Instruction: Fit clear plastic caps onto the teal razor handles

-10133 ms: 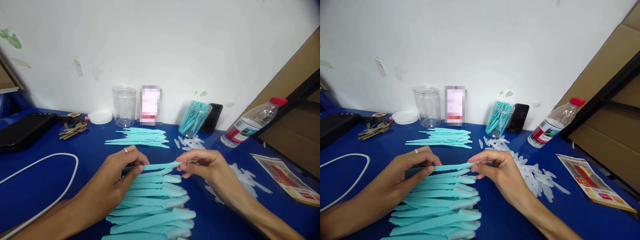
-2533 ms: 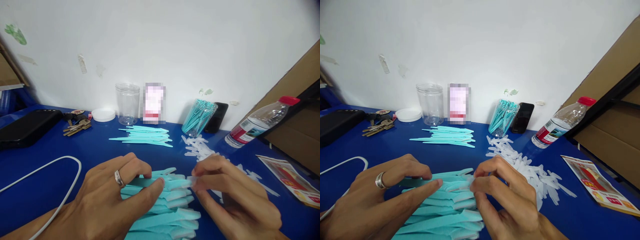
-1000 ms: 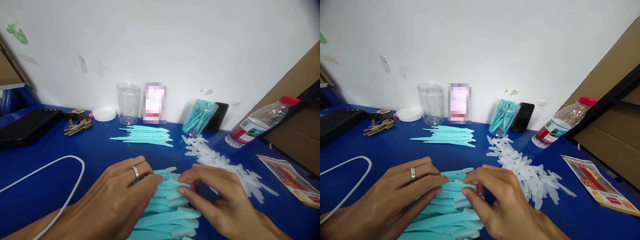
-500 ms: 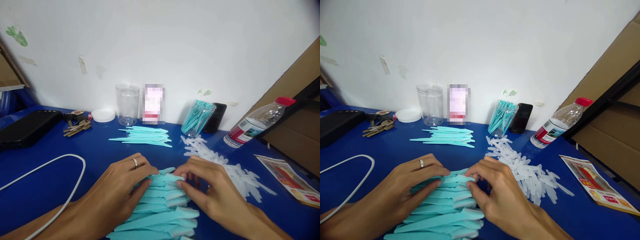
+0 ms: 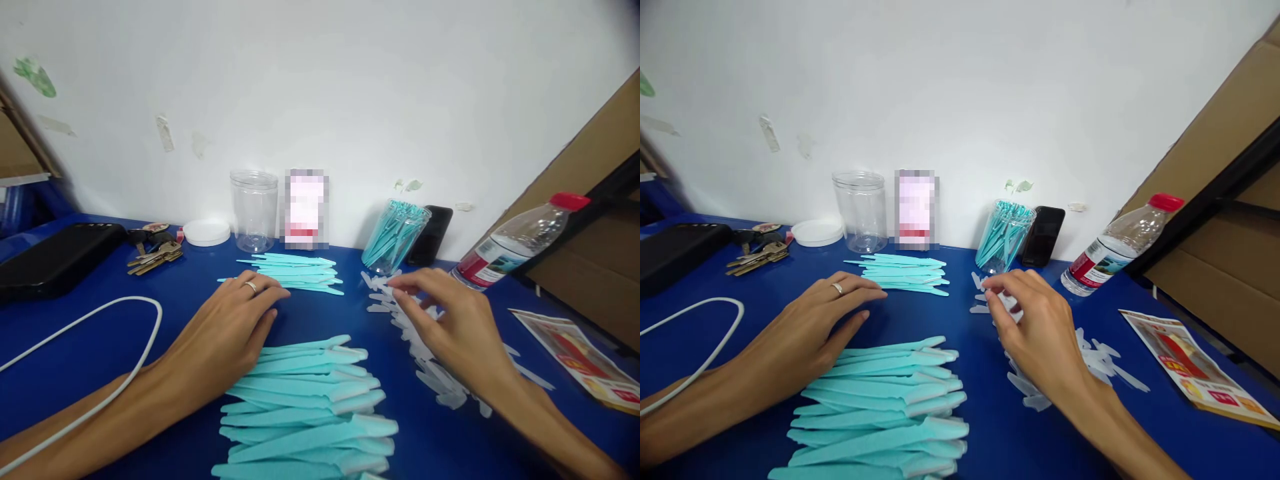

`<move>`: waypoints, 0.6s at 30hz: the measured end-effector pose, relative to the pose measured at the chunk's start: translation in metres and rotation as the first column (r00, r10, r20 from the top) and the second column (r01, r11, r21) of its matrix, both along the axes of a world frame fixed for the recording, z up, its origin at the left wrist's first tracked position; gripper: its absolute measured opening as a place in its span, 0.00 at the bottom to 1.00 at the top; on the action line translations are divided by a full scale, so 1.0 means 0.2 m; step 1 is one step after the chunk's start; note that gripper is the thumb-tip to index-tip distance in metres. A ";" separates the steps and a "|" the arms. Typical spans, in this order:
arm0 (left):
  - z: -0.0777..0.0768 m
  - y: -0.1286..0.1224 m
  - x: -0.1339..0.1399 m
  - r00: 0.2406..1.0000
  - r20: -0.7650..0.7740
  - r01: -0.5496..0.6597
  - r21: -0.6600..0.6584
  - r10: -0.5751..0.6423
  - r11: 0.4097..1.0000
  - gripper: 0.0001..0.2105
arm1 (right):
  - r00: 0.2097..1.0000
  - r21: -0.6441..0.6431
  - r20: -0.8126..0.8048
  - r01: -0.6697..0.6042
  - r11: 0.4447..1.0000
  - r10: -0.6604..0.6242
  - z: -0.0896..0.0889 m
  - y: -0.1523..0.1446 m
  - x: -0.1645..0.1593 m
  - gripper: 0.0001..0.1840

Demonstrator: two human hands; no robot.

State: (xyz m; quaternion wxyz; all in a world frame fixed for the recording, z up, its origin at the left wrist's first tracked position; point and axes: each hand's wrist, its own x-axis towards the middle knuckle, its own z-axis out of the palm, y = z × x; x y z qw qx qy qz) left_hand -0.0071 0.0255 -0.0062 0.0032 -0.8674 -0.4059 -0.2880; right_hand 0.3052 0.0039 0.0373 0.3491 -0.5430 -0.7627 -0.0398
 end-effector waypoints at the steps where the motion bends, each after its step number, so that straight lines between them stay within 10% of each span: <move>1: -0.01 0.02 -0.01 1.000 -0.016 -0.023 0.007 0.023 1.000 0.15 | 0.998 -0.009 0.052 0.028 1.000 -0.027 -0.01 0.02 0.02 0.11; 18: 0.01 0.02 -0.01 0.990 -0.128 -0.061 0.008 0.061 0.998 0.18 | 0.959 -0.247 0.210 -0.137 0.959 0.191 -0.10 0.03 0.00 0.15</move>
